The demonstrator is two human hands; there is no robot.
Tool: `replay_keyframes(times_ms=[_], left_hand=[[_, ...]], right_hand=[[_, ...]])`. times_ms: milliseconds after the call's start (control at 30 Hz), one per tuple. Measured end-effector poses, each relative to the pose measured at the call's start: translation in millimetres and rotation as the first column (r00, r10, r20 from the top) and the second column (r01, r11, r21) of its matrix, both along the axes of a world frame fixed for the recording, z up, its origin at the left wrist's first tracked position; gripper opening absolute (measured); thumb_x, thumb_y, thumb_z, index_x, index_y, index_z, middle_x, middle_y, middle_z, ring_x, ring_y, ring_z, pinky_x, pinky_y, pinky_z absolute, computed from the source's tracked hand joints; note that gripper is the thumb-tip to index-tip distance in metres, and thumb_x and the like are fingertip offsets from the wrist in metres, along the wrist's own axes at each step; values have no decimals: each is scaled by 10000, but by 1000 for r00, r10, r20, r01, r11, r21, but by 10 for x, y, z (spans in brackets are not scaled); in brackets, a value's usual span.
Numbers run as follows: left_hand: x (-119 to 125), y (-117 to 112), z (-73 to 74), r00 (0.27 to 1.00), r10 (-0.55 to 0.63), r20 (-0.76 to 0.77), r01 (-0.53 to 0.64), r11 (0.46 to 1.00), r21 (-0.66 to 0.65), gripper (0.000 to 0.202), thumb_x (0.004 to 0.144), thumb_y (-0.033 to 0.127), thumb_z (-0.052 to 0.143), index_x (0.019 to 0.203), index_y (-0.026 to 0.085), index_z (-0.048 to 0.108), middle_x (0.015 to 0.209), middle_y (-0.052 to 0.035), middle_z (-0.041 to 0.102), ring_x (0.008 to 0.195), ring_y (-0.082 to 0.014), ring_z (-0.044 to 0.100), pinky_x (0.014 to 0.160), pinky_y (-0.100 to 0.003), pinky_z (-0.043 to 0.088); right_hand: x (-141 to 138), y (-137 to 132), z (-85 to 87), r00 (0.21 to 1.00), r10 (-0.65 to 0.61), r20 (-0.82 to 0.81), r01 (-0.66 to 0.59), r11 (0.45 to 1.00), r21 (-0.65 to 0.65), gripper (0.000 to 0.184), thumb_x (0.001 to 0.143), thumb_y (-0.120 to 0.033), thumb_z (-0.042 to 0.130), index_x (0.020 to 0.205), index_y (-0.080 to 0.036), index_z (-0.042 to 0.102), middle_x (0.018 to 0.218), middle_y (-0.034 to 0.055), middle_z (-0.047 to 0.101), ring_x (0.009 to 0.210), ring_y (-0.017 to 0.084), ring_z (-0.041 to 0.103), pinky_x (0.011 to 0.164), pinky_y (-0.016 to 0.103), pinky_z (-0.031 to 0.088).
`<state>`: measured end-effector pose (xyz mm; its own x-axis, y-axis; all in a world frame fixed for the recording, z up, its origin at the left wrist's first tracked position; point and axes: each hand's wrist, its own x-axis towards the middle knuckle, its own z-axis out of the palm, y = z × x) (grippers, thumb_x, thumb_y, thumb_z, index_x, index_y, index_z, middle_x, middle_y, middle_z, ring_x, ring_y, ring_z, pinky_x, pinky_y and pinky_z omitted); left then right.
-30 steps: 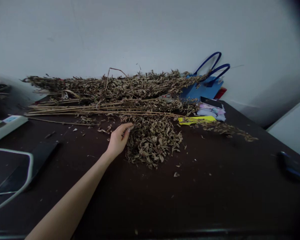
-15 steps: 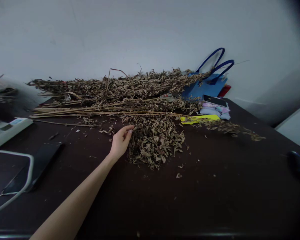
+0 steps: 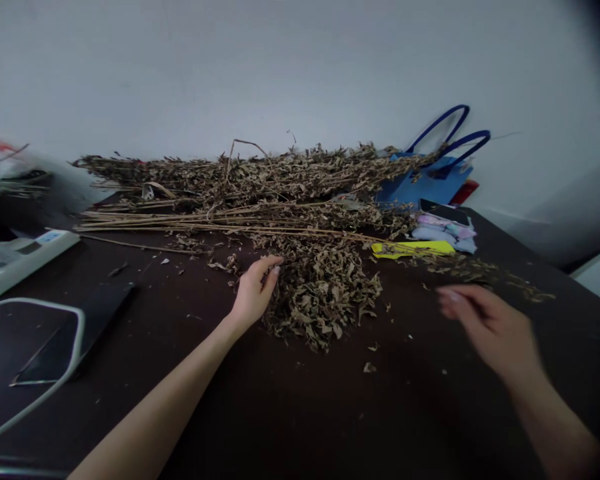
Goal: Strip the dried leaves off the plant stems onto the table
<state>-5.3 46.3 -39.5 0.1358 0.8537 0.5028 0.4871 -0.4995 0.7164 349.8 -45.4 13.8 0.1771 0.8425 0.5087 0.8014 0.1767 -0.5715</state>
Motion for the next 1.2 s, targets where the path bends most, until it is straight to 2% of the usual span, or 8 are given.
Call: replay_keyframes(times_ms=[67, 167, 300, 433, 633, 1033, 1100, 1200], left_hand=[[6, 1, -15, 1000, -9, -7, 9, 1000, 15, 273, 887, 262, 430, 1113, 215, 576, 1132, -83, 627, 1078, -207, 563, 938, -392, 434], [17, -4, -21, 1000, -22, -22, 22, 999, 23, 272, 889, 250, 428, 1114, 211, 575, 1144, -97, 611, 1120, -211, 533, 955, -402, 424], [26, -18, 5, 999, -28, -35, 30, 999, 45, 267, 890, 234, 427, 1104, 198, 581, 1130, -105, 612, 1135, -208, 517, 971, -406, 415], [23, -23, 41, 999, -29, -20, 30, 997, 72, 259, 887, 221, 428, 1096, 204, 580, 1100, -96, 630, 1121, -213, 524, 964, -416, 424], [3, -4, 37, 1000, -29, -8, 29, 998, 56, 256, 889, 227, 425, 1099, 217, 572, 1116, -103, 618, 1105, -220, 534, 954, -424, 432], [0, 12, 17, 999, -43, 15, 43, 998, 44, 252, 889, 221, 428, 1104, 210, 559, 1102, -98, 629, 1067, -215, 555, 932, -412, 448], [1, 11, 17, 999, -44, 14, 43, 998, 42, 249, 889, 223, 429, 1101, 209, 559, 1100, -98, 630, 1069, -214, 554, 936, -410, 445], [2, 5, 14, 999, -46, 16, 45, 998, 44, 238, 885, 213, 438, 1087, 199, 563, 1085, -102, 634, 1052, -209, 561, 931, -407, 445]], right_hand=[[-270, 406, 24, 958, 231, 171, -227, 973, -45, 172, 854, -355, 500, 901, -245, 624, 898, 31, 634, 796, 196, 607, 712, 330, 476], [-693, 1097, 66, 851, 420, 316, -431, 902, -39, 196, 882, -285, 436, 959, -223, 606, 993, 54, 619, 936, 195, 572, 833, 322, 445], [-979, 1843, 17, 766, 424, 483, -426, 898, -112, 262, 869, -235, 415, 1055, -180, 591, 1108, 93, 591, 1054, 226, 507, 922, 353, 387], [-956, 2245, -155, 769, 398, 500, -383, 913, -138, 318, 849, -230, 415, 1089, -120, 592, 1087, 155, 598, 1028, 280, 503, 877, 418, 384], [-857, 2265, -306, 749, 438, 497, -393, 898, -200, 198, 804, -298, 494, 777, -197, 662, 676, 55, 623, 734, 223, 541, 737, 357, 408], [-713, 1961, 151, 792, 384, 475, -405, 912, -62, 219, 846, -335, 479, 787, -207, 646, 816, 51, 626, 768, 204, 577, 700, 316, 424], [-702, 1918, 155, 788, 363, 496, -385, 921, -63, 223, 852, -336, 470, 802, -207, 646, 826, 53, 632, 778, 209, 580, 703, 318, 421], [-719, 1856, 75, 727, 436, 530, -405, 896, -181, 227, 860, -306, 450, 826, -203, 650, 827, 61, 639, 774, 209, 585, 702, 315, 423]])
